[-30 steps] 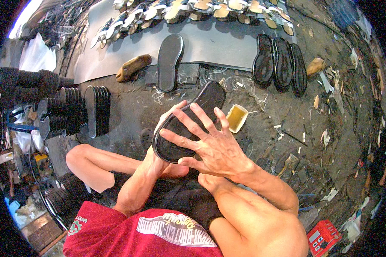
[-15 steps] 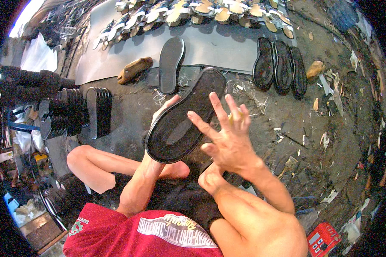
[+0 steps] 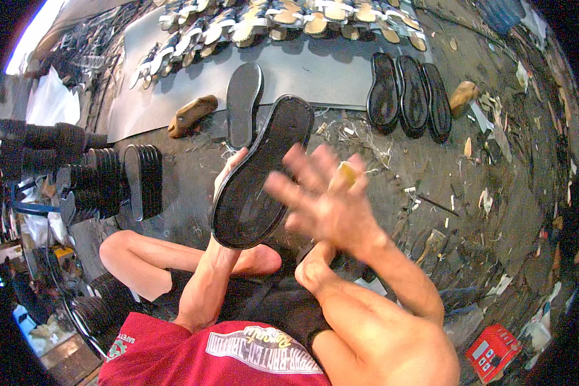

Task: The person sits on the floor and cleans black shoe insoles using a small sponge and a liquid solution. They repeatedly dip the sponge into the solution and wipe the surface of each insole, then place the cleaned insoles aside.

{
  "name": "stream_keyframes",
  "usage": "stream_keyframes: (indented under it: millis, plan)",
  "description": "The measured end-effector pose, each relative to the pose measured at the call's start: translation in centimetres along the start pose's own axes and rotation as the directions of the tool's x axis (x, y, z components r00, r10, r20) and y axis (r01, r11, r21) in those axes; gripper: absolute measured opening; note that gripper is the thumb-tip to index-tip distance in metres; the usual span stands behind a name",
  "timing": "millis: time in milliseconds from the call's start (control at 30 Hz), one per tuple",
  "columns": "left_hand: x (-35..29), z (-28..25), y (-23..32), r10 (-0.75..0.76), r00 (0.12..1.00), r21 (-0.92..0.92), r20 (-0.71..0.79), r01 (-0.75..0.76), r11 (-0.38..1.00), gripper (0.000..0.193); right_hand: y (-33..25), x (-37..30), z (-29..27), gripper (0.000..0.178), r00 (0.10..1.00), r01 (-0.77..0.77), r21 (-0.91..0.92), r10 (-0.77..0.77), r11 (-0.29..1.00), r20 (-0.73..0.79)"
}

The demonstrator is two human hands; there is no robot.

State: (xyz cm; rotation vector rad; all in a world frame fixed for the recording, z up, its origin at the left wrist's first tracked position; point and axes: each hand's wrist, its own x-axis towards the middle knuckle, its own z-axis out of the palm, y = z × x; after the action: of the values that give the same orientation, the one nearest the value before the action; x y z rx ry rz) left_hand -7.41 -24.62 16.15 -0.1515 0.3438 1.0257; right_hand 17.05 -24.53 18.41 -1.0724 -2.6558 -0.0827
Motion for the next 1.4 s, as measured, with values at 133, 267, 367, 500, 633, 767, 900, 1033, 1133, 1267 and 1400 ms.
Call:
stream_keyframes:
  millis: [133, 267, 367, 500, 633, 767, 900, 1033, 1133, 1267, 1400]
  plan:
    - [1.7, 0.6, -1.4, 0.034, 0.992, 0.098, -0.119, -0.022, 0.995, 0.055, -2.0, -0.8, -0.5, 0.059, 0.993, 0.108, 0.223, -0.118, 0.969, 0.03]
    - [2.2, -2.6, -1.1, -0.03, 0.991, -0.129, 0.132, 0.047, 0.991, 0.069, 2.5, 1.2, -0.7, 0.051, 0.984, -0.163, 0.246, 0.141, 0.955, 0.105]
    - [4.3, 1.5, -2.9, -0.016, 0.998, 0.022, -0.063, 0.018, 1.0, 0.067, 7.5, 0.8, 1.0, 0.051, 0.845, -0.471, 0.326, 0.525, 0.82, -0.099]
    - [9.6, -0.8, -0.9, 0.02, 0.998, 0.178, -0.051, -0.011, 0.984, 0.065, 9.0, -2.0, 1.7, 0.062, 0.529, -0.494, 0.74, 0.833, 0.457, -0.162]
    - [20.9, -2.7, 2.3, -0.075, 0.979, 0.298, -0.19, 0.13, 0.946, 0.054, 9.0, -7.6, 5.0, 0.063, 0.343, -0.507, 0.853, 0.936, 0.118, 0.074]
    - [31.6, -6.4, 4.0, 0.059, 0.997, 0.402, -0.046, -0.035, 0.915, 0.046, 8.0, -10.4, 5.4, 0.07, 0.22, -0.535, 0.843, 0.957, -0.045, 0.191]
    - [37.5, -9.5, 5.7, 0.412, 0.907, 0.829, -0.087, -0.163, 0.534, 0.038, 8.8, -12.5, 5.6, 0.072, 0.169, -0.55, 0.831, 0.963, -0.084, 0.209]
    - [36.3, -4.2, 1.3, 0.576, 0.817, 0.976, 0.019, 0.11, -0.188, 0.035, 9.0, -14.1, 4.5, 0.073, 0.079, -0.573, 0.81, 0.976, -0.121, 0.202]
    - [34.8, -4.5, 3.8, 0.503, 0.862, 0.964, 0.055, 0.085, -0.251, 0.038, 8.6, -12.2, 5.0, 0.073, 0.142, -0.566, 0.819, 0.967, -0.095, 0.211]
    - [31.4, -7.1, 6.9, 0.45, 0.885, 0.993, 0.12, -0.11, -0.048, 0.047, 7.2, -9.8, 6.2, 0.072, 0.271, -0.557, 0.827, 0.927, -0.069, 0.261]
    - [23.6, -3.7, 5.1, 0.591, 0.706, 0.881, 0.389, -0.099, -0.462, 0.048, 6.0, -11.1, 5.5, 0.058, 0.457, -0.693, 0.66, 0.884, 0.288, 0.094]
